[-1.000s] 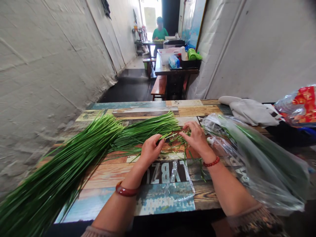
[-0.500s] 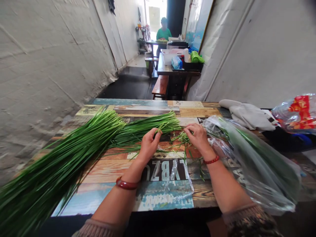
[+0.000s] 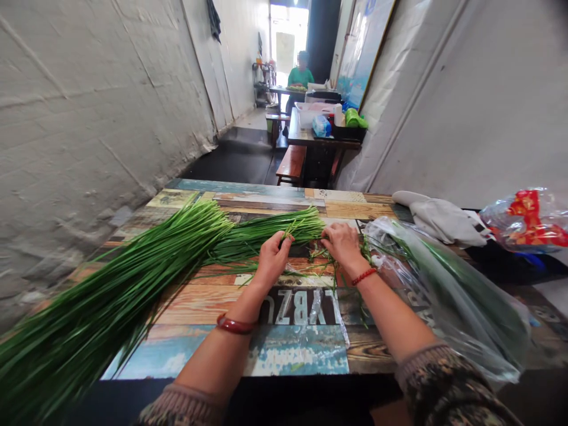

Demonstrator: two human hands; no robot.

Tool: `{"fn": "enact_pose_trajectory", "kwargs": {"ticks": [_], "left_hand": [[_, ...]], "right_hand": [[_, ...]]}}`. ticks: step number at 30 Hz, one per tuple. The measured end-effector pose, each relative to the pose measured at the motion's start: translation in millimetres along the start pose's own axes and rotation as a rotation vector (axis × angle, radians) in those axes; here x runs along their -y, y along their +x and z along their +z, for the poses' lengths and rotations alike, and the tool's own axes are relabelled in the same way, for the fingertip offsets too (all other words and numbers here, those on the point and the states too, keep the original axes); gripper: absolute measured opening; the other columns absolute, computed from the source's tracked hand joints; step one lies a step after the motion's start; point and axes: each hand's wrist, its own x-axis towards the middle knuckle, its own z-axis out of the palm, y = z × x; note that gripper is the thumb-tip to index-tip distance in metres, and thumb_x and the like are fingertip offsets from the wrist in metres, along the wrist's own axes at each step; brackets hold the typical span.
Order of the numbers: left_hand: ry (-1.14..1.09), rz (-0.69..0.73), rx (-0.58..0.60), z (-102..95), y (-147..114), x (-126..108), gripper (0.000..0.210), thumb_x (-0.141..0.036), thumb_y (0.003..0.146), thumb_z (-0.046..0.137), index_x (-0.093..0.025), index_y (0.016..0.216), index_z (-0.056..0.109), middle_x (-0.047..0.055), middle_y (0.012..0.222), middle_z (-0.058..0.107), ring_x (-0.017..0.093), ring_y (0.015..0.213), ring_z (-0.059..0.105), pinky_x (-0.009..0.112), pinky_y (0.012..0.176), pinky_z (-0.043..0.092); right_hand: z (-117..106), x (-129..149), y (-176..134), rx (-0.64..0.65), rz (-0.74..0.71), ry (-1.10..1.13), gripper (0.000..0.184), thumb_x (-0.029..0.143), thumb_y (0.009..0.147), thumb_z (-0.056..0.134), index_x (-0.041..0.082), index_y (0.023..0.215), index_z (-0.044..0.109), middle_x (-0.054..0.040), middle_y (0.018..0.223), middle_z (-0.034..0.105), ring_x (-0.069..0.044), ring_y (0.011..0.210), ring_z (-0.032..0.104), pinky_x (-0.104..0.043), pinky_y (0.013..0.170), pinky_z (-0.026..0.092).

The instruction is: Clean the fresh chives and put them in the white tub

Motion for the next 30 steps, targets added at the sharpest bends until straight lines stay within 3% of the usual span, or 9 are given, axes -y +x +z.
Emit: {"fn": "enact_pose_trajectory", "kwargs": {"ticks": [6, 12, 16, 24, 27, 30], "left_hand": [[0.025, 0.028, -0.005, -0.6, -0.4, -1.7, 0.025, -0.033, 0.090, 0.046, -0.018, 0.081, 0.064, -0.001, 0.072, 0.062, 0.013, 0.071, 0.055, 0.024, 0.068, 0.041], [0.039, 0.011, 0.000, -0.7, -1.8, -5.0, 0.024, -0.032, 0.090, 0.046, -0.018, 0.081, 0.064, -0.001, 0.073, 0.061, 0.013, 0.072, 0.056, 0.023, 0.068, 0.040], [0.061, 0.015, 0.013, -0.8, -1.9, -6.8, 0.025, -0.034, 0.090, 0.046, -0.018, 0.081, 0.064, -0.002, 0.071, 0.060, 0.013, 0.071, 0.054, 0.023, 0.068, 0.040], [0.074, -0.022, 0.026, -0.5, -1.9, -10.3, 0.025, -0.035, 0.090, 0.046, -0.019, 0.082, 0.063, -0.001, 0.074, 0.062, 0.013, 0.072, 0.055, 0.023, 0.068, 0.041], [0.080, -0.019, 0.028, -1.3, -1.7, -12.7, 0.025, -0.035, 0.090, 0.046, -0.019, 0.082, 0.063, -0.001, 0.074, 0.062, 0.014, 0.071, 0.055, 0.023, 0.067, 0.041], [0.080, -0.023, 0.010, -2.3, -1.7, -14.9, 0.025, -0.034, 0.090, 0.045, -0.019, 0.083, 0.063, -0.002, 0.072, 0.061, 0.013, 0.071, 0.054, 0.023, 0.067, 0.041]], "right_hand": [[1.4, -2.6, -7.1, -0.036, -0.015, -0.008, 0.002, 0.024, 0.085, 0.064, 0.024, 0.083, 0.065, -0.0062, 0.093, 0.066, -0.024, 0.096, 0.050, -0.037, 0.082, 0.032], [-8.5, -6.3, -16.9, -0.154, 0.014, 0.048, 0.011, 0.026, 0.093, 0.053, 0.023, 0.091, 0.063, -0.0065, 0.096, 0.066, -0.024, 0.095, 0.051, -0.038, 0.082, 0.032], [-4.6, -6.8, -18.8, -0.091, -0.025, 0.113, 0.015, 0.030, 0.095, 0.052, 0.026, 0.092, 0.067, -0.0053, 0.098, 0.067, -0.023, 0.096, 0.052, -0.036, 0.081, 0.032], [4.5, -1.1, -16.5, -0.073, 0.047, 0.108, 0.007, 0.022, 0.088, 0.059, 0.023, 0.085, 0.066, -0.0075, 0.095, 0.067, -0.026, 0.098, 0.052, -0.040, 0.085, 0.033], [-0.4, -3.4, -17.7, -0.130, 0.048, 0.246, 0.009, 0.025, 0.091, 0.055, 0.023, 0.088, 0.064, -0.0072, 0.095, 0.067, -0.025, 0.097, 0.054, -0.039, 0.085, 0.035], [-4.4, -6.8, -19.2, -0.237, 0.067, 0.561, 0.016, 0.033, 0.093, 0.051, 0.023, 0.089, 0.063, -0.0050, 0.091, 0.067, -0.022, 0.089, 0.059, -0.034, 0.081, 0.041]]}}
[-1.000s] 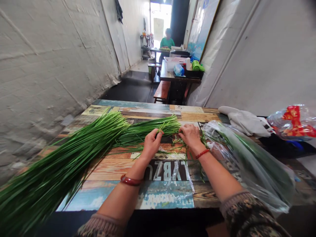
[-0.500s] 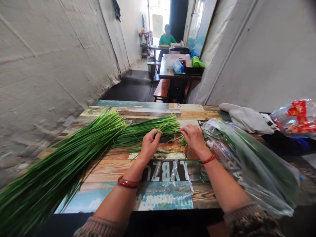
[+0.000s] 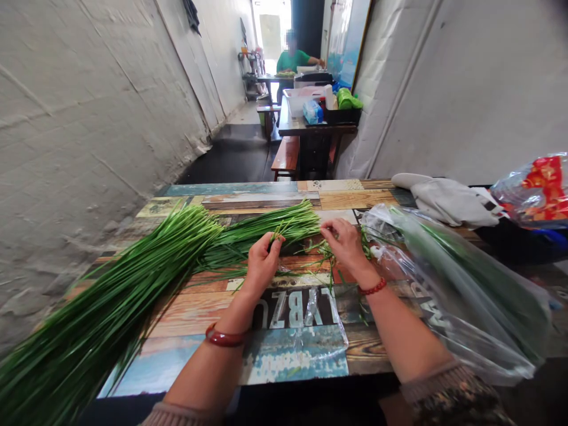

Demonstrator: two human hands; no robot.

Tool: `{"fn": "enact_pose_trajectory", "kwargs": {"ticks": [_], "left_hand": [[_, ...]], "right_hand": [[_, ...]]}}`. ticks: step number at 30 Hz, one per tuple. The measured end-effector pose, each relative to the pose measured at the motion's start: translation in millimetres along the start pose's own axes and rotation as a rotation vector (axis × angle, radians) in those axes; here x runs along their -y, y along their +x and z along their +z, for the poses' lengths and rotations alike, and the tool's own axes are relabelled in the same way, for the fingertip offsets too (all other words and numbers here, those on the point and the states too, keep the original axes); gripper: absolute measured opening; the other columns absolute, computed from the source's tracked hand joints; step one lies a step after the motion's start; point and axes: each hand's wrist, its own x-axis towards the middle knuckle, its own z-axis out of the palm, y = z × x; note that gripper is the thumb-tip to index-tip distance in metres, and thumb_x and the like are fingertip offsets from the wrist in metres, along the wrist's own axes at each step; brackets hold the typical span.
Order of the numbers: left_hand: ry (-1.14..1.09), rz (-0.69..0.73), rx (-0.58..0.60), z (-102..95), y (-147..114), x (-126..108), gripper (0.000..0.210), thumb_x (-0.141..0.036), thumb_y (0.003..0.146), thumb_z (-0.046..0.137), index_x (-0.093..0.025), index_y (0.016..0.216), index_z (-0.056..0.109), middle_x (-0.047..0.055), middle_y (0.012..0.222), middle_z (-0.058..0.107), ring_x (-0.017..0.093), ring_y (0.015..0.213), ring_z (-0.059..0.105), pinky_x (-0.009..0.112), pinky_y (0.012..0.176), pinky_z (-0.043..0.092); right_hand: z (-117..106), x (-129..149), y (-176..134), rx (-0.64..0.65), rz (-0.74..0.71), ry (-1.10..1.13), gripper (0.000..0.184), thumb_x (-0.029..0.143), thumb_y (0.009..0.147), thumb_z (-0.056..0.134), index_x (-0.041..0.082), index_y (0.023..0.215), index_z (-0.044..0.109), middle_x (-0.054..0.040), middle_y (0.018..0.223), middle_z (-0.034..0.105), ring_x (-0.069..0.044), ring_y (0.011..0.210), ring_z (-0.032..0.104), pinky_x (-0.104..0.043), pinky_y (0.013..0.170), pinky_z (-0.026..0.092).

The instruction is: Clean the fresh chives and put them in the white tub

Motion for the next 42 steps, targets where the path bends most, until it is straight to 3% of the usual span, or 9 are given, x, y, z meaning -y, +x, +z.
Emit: {"fn": "enact_pose_trajectory", "kwargs": {"ticks": [4, 12, 16, 22, 25, 28, 32, 37, 42], "left_hand": [[-0.006, -0.005, -0.033, -0.3, -0.8, 0.6, 0.024, -0.034, 0.091, 0.045, -0.019, 0.084, 0.063, -0.001, 0.075, 0.062, 0.013, 0.072, 0.055, 0.023, 0.066, 0.041], [0.040, 0.079, -0.070, -0.1, -2.1, 0.3, 0.023, -0.033, 0.092, 0.044, -0.019, 0.084, 0.060, 0.001, 0.079, 0.062, 0.015, 0.077, 0.057, 0.026, 0.073, 0.043], [0.085, 0.155, -0.054, -0.4, -2.1, -4.0, 0.018, -0.029, 0.092, 0.045, -0.020, 0.081, 0.057, 0.002, 0.080, 0.060, 0.016, 0.078, 0.056, 0.027, 0.075, 0.043], [0.073, 0.266, -0.024, 3.0, -3.9, -7.0, 0.011, -0.022, 0.090, 0.047, -0.021, 0.081, 0.054, 0.002, 0.082, 0.059, 0.015, 0.081, 0.054, 0.028, 0.077, 0.043], [0.105, 0.244, -0.062, 3.4, -4.4, -7.0, 0.010, -0.022, 0.087, 0.051, -0.021, 0.077, 0.051, 0.001, 0.079, 0.055, 0.015, 0.078, 0.052, 0.027, 0.074, 0.042], [0.151, 0.149, -0.178, 0.6, -4.1, -5.2, 0.014, -0.024, 0.084, 0.055, -0.021, 0.073, 0.047, -0.001, 0.075, 0.052, 0.014, 0.074, 0.049, 0.026, 0.071, 0.041], [0.116, 0.044, -0.287, -4.9, -5.0, -4.2, 0.016, -0.031, 0.090, 0.052, -0.021, 0.078, 0.051, -0.003, 0.069, 0.050, 0.012, 0.067, 0.048, 0.025, 0.067, 0.040], [0.036, 0.262, -0.117, -2.0, -8.8, -7.9, 0.024, -0.031, 0.097, 0.043, -0.018, 0.094, 0.063, 0.003, 0.083, 0.063, 0.015, 0.080, 0.058, 0.027, 0.075, 0.045], [-0.025, 0.415, 0.026, 6.8, -8.4, -1.4, 0.026, -0.023, 0.095, 0.044, -0.019, 0.115, 0.061, 0.010, 0.113, 0.065, 0.019, 0.108, 0.059, 0.034, 0.094, 0.046]], "right_hand": [[-1.7, -4.9, -0.4, -0.075, 0.194, 0.421, 0.027, 0.046, 0.089, 0.054, 0.021, 0.085, 0.063, -0.0003, 0.075, 0.065, -0.016, 0.069, 0.058, -0.029, 0.067, 0.045], [1.7, -6.8, 1.4, -0.064, 0.400, 0.702, 0.032, 0.053, 0.078, 0.064, 0.021, 0.073, 0.062, -0.0005, 0.069, 0.069, -0.015, 0.064, 0.061, -0.029, 0.066, 0.048], [-2.1, 2.0, 1.3, -0.033, 0.402, 0.743, 0.032, 0.053, 0.075, 0.068, 0.022, 0.074, 0.062, -0.0009, 0.075, 0.071, -0.015, 0.068, 0.064, -0.029, 0.066, 0.049], [-8.6, 16.9, -3.8, 0.176, 0.345, 0.890, 0.029, 0.053, 0.082, 0.063, 0.024, 0.086, 0.063, -0.0033, 0.096, 0.073, -0.018, 0.083, 0.067, -0.031, 0.074, 0.053], [-9.6, 21.4, -6.3, 0.248, 0.396, 0.990, 0.029, 0.054, 0.082, 0.061, 0.025, 0.085, 0.058, -0.0023, 0.099, 0.073, -0.018, 0.084, 0.068, -0.034, 0.080, 0.054], [-8.3, 23.5, -8.0, 0.281, 0.428, 1.110, 0.025, 0.050, 0.084, 0.060, 0.026, 0.083, 0.055, -0.0025, 0.100, 0.073, -0.018, 0.087, 0.069, -0.037, 0.084, 0.055], [-2.0, 21.5, -9.2, 0.275, 0.466, 1.219, 0.023, 0.048, 0.088, 0.055, 0.025, 0.084, 0.054, -0.0044, 0.108, 0.072, -0.018, 0.090, 0.069, -0.041, 0.089, 0.054], [1.4, 21.0, -9.3, 0.215, 0.477, 1.276, 0.026, 0.049, 0.086, 0.060, 0.023, 0.090, 0.062, -0.0060, 0.110, 0.072, -0.018, 0.091, 0.069, -0.039, 0.091, 0.054], [-4.5, 29.1, -10.7, 0.242, 0.399, 1.334, 0.021, 0.044, 0.084, 0.067, 0.024, 0.092, 0.070, -0.0047, 0.115, 0.070, -0.016, 0.093, 0.068, -0.033, 0.090, 0.054]]}}
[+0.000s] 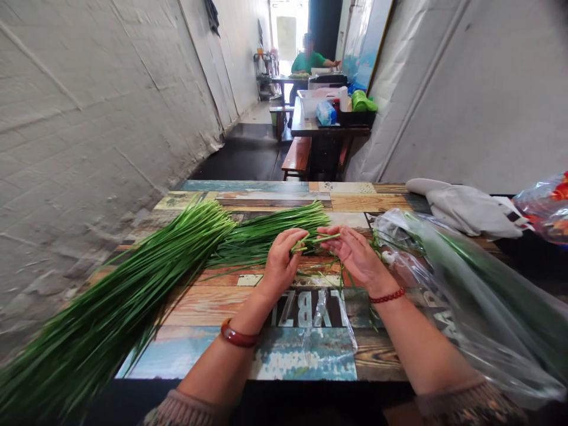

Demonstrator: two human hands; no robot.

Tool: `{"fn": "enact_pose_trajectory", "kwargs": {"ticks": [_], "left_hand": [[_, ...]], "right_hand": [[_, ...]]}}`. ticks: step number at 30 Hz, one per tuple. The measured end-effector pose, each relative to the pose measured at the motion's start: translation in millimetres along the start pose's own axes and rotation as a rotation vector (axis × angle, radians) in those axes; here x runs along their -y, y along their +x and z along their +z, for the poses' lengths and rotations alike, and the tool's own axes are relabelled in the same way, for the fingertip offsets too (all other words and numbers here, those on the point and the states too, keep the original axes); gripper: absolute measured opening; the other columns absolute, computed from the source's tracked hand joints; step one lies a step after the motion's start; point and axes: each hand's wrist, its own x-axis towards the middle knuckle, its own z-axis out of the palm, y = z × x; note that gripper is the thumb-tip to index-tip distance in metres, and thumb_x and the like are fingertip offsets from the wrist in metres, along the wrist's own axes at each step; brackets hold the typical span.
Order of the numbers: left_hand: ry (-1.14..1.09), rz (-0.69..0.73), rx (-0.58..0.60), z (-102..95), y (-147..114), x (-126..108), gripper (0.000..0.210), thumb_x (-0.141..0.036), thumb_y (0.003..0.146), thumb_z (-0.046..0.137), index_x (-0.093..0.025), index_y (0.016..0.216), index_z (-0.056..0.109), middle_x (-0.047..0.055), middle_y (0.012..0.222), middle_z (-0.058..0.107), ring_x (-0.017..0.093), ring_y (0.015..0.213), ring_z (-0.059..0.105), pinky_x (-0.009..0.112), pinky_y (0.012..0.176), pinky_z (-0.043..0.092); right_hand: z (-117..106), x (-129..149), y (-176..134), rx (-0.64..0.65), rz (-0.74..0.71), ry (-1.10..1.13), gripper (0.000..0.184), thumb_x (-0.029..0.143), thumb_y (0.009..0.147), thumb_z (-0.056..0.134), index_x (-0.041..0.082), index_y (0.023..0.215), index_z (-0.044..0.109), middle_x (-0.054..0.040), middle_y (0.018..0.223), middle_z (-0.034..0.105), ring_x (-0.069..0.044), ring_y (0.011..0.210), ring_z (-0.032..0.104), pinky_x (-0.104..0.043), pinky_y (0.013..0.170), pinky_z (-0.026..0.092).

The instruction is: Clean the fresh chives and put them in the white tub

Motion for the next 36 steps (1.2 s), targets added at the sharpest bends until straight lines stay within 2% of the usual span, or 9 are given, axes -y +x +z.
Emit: {"fn": "enact_pose_trajectory", "kwargs": {"ticks": [4, 10, 14, 18, 22, 26, 28, 33, 36], "left_hand": [[0.055, 0.015, 0.112, 1.1, -1.6, 3.4, 0.028, -0.021, 0.093, 0.046, -0.020, 0.119, 0.058, 0.010, 0.114, 0.064, 0.021, 0.110, 0.057, 0.036, 0.097, 0.044], [0.247, 0.002, 0.240, -0.7, 0.1, -4.9, 0.028, -0.015, 0.088, 0.045, -0.019, 0.111, 0.060, 0.008, 0.105, 0.063, 0.022, 0.101, 0.056, 0.036, 0.088, 0.042], [0.320, 0.019, 0.298, -1.0, -0.7, -5.5, 0.032, -0.007, 0.081, 0.043, -0.018, 0.105, 0.061, 0.009, 0.103, 0.062, 0.022, 0.097, 0.056, 0.034, 0.084, 0.043], [0.344, -0.013, 0.363, -1.3, -2.3, -5.8, 0.032, -0.005, 0.080, 0.042, -0.019, 0.104, 0.059, 0.007, 0.095, 0.062, 0.021, 0.087, 0.056, 0.031, 0.077, 0.044], [0.254, -0.057, 0.326, -2.0, -1.8, -6.4, 0.022, -0.012, 0.084, 0.046, -0.020, 0.100, 0.058, 0.006, 0.094, 0.063, 0.019, 0.086, 0.058, 0.029, 0.077, 0.045], [0.198, -0.063, 0.281, -1.9, -1.4, -4.6, 0.015, -0.017, 0.088, 0.047, -0.019, 0.097, 0.058, 0.005, 0.088, 0.063, 0.018, 0.083, 0.058, 0.029, 0.075, 0.046], [0.179, -0.026, 0.236, -2.1, -1.0, -4.0, 0.017, -0.017, 0.088, 0.048, -0.019, 0.101, 0.058, 0.007, 0.094, 0.063, 0.020, 0.091, 0.058, 0.031, 0.080, 0.047], [0.083, 0.030, -0.007, -4.7, 1.4, -4.1, 0.025, -0.017, 0.093, 0.044, -0.019, 0.114, 0.058, 0.011, 0.116, 0.061, 0.021, 0.112, 0.056, 0.037, 0.098, 0.044], [0.027, 0.028, -0.023, -3.5, 0.9, -2.2, 0.025, -0.017, 0.094, 0.043, -0.020, 0.114, 0.058, 0.010, 0.116, 0.062, 0.020, 0.112, 0.057, 0.036, 0.099, 0.044]], "right_hand": [[3.6, 2.4, -3.4, 0.063, -0.037, 0.022, 0.018, 0.042, 0.083, 0.070, 0.024, 0.088, 0.072, -0.0027, 0.115, 0.070, -0.016, 0.097, 0.067, -0.031, 0.091, 0.053], [5.5, 3.6, -4.6, 0.140, 0.018, -0.017, 0.042, 0.057, 0.086, 0.058, 0.022, 0.106, 0.072, -0.0078, 0.117, 0.069, -0.021, 0.102, 0.067, -0.038, 0.094, 0.052], [2.7, 3.4, -2.3, 0.088, 0.031, -0.006, 0.041, 0.056, 0.089, 0.054, 0.020, 0.099, 0.073, -0.0077, 0.110, 0.072, -0.022, 0.103, 0.067, -0.037, 0.092, 0.053], [-1.0, 1.6, -0.6, 0.031, 0.000, -0.082, 0.030, 0.047, 0.089, 0.058, 0.022, 0.099, 0.072, -0.0057, 0.107, 0.072, -0.020, 0.100, 0.068, -0.034, 0.090, 0.053], [-0.4, -0.1, -0.1, 0.063, -0.071, -0.330, 0.021, 0.035, 0.082, 0.069, 0.026, 0.101, 0.072, -0.0028, 0.113, 0.070, -0.018, 0.104, 0.064, -0.033, 0.093, 0.050], [4.3, -2.0, -0.1, 0.116, -0.153, -0.493, 0.016, 0.035, 0.077, 0.073, 0.023, 0.087, 0.075, -0.0040, 0.100, 0.072, -0.019, 0.100, 0.065, -0.035, 0.094, 0.050], [6.1, -4.9, 0.5, 0.026, -0.129, -0.486, 0.019, 0.038, 0.077, 0.073, 0.022, 0.087, 0.074, -0.0040, 0.093, 0.073, -0.018, 0.088, 0.067, -0.034, 0.086, 0.054], [4.6, -14.5, 5.8, -0.345, -0.092, -0.314, 0.031, 0.048, 0.071, 0.075, 0.020, 0.083, 0.072, -0.0013, 0.077, 0.071, -0.014, 0.063, 0.065, -0.028, 0.061, 0.055], [4.4, -15.2, 6.8, -0.369, -0.106, -0.402, 0.032, 0.049, 0.070, 0.075, 0.019, 0.082, 0.072, -0.0006, 0.072, 0.069, -0.011, 0.059, 0.060, -0.025, 0.056, 0.052]]}}
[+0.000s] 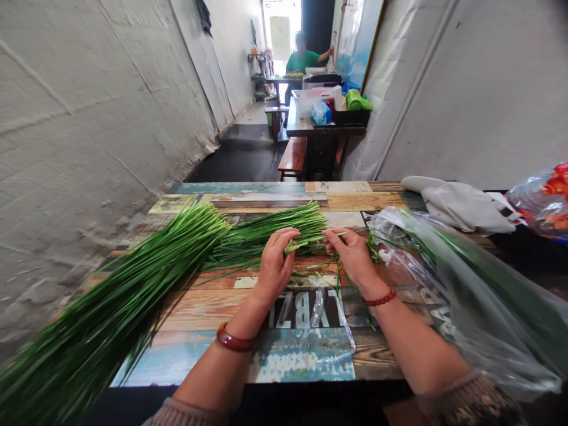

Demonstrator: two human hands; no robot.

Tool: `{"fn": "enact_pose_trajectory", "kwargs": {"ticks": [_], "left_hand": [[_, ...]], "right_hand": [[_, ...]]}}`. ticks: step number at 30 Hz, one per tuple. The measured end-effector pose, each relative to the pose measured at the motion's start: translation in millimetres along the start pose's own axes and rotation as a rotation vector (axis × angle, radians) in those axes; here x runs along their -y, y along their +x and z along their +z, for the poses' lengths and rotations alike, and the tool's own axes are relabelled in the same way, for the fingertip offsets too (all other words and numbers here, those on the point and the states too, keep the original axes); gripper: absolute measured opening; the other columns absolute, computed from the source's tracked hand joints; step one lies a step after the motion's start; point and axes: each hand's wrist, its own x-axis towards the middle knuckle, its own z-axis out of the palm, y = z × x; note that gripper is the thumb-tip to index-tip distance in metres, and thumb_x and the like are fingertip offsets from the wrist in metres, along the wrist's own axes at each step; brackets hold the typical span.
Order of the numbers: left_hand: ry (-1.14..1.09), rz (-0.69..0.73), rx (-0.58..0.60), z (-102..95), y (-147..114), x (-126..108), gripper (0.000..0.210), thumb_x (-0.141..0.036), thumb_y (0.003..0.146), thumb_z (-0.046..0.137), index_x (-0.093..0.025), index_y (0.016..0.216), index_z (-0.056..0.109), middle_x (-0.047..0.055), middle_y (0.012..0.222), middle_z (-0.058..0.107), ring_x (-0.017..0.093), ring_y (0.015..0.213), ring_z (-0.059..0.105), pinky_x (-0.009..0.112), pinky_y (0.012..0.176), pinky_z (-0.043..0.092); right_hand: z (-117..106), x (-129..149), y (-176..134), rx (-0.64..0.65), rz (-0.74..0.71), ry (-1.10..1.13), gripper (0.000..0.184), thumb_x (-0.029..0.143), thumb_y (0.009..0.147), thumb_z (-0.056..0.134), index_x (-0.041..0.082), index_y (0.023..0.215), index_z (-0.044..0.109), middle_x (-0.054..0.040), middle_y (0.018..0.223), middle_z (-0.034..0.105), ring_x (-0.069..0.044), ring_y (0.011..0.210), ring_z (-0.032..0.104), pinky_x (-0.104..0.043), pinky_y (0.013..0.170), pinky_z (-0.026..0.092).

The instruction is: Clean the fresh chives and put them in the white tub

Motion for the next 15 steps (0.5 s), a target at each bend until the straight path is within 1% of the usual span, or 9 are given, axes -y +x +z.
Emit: {"fn": "enact_pose_trajectory", "kwargs": {"ticks": [2, 5, 7, 9, 10, 12, 13, 15], "left_hand": [[-0.033, -0.003, 0.051, 2.7, -2.4, 2.2, 0.027, -0.017, 0.094, 0.042, -0.020, 0.116, 0.058, 0.010, 0.118, 0.063, 0.019, 0.114, 0.057, 0.036, 0.100, 0.044], [-0.039, -0.039, 0.175, 6.6, -6.8, 4.0, 0.032, -0.019, 0.093, 0.045, -0.020, 0.123, 0.056, 0.011, 0.123, 0.064, 0.021, 0.118, 0.057, 0.037, 0.103, 0.043], [-0.031, -0.102, 0.282, 7.5, -8.3, 2.9, 0.037, -0.020, 0.092, 0.047, -0.020, 0.128, 0.053, 0.011, 0.127, 0.063, 0.021, 0.118, 0.057, 0.037, 0.102, 0.043], [-0.040, -0.182, 0.358, 7.1, -7.9, 0.6, 0.039, -0.021, 0.091, 0.047, -0.020, 0.130, 0.051, 0.010, 0.127, 0.063, 0.020, 0.114, 0.059, 0.035, 0.097, 0.045], [-0.047, -0.226, 0.374, 6.7, -7.1, -0.5, 0.036, -0.021, 0.092, 0.046, -0.020, 0.127, 0.053, 0.009, 0.121, 0.066, 0.019, 0.107, 0.062, 0.032, 0.092, 0.047], [-0.050, -0.306, 0.369, 5.8, -5.0, -2.0, 0.023, -0.025, 0.093, 0.044, -0.018, 0.109, 0.059, 0.005, 0.098, 0.071, 0.016, 0.088, 0.064, 0.027, 0.079, 0.047], [-0.048, -0.338, 0.363, 5.5, -4.0, -2.3, 0.020, -0.028, 0.094, 0.042, -0.018, 0.098, 0.059, 0.003, 0.086, 0.070, 0.014, 0.078, 0.062, 0.025, 0.073, 0.045], [-0.046, -0.373, 0.364, 5.3, -2.6, -2.0, 0.025, -0.032, 0.096, 0.040, -0.018, 0.081, 0.055, -0.001, 0.069, 0.063, 0.011, 0.065, 0.055, 0.023, 0.065, 0.040]], "right_hand": [[1.5, 2.0, -1.9, 0.074, -0.019, -0.046, 0.032, 0.049, 0.072, 0.074, 0.018, 0.082, 0.073, -0.0014, 0.071, 0.069, -0.011, 0.059, 0.059, -0.023, 0.055, 0.051], [5.6, 4.4, -6.3, 0.189, 0.012, 0.012, 0.031, 0.048, 0.072, 0.073, 0.019, 0.082, 0.073, -0.0023, 0.077, 0.071, -0.012, 0.061, 0.061, -0.024, 0.057, 0.053], [8.0, 3.9, -8.3, 0.249, 0.033, 0.070, 0.029, 0.046, 0.073, 0.074, 0.020, 0.084, 0.072, -0.0021, 0.081, 0.072, -0.012, 0.065, 0.063, -0.026, 0.063, 0.055], [9.3, 1.9, -9.2, 0.307, 0.043, 0.095, 0.026, 0.043, 0.074, 0.074, 0.020, 0.088, 0.072, -0.0015, 0.084, 0.072, -0.013, 0.069, 0.065, -0.028, 0.069, 0.057], [9.5, 0.6, -9.4, 0.329, 0.049, 0.098, 0.026, 0.041, 0.075, 0.073, 0.021, 0.092, 0.071, -0.0011, 0.084, 0.072, -0.013, 0.070, 0.066, -0.029, 0.071, 0.058], [9.4, -1.8, -9.5, 0.354, 0.058, 0.090, 0.030, 0.036, 0.076, 0.072, 0.022, 0.102, 0.068, -0.0005, 0.086, 0.071, -0.014, 0.071, 0.067, -0.030, 0.073, 0.058], [9.2, -2.8, -9.5, 0.357, 0.054, 0.078, 0.033, 0.034, 0.076, 0.071, 0.022, 0.106, 0.065, -0.0005, 0.086, 0.071, -0.014, 0.073, 0.067, -0.030, 0.073, 0.058], [8.7, -4.1, -9.7, 0.349, 0.017, 0.016, 0.035, 0.030, 0.077, 0.069, 0.022, 0.111, 0.062, -0.0008, 0.087, 0.071, -0.014, 0.076, 0.067, -0.030, 0.074, 0.056]]}}
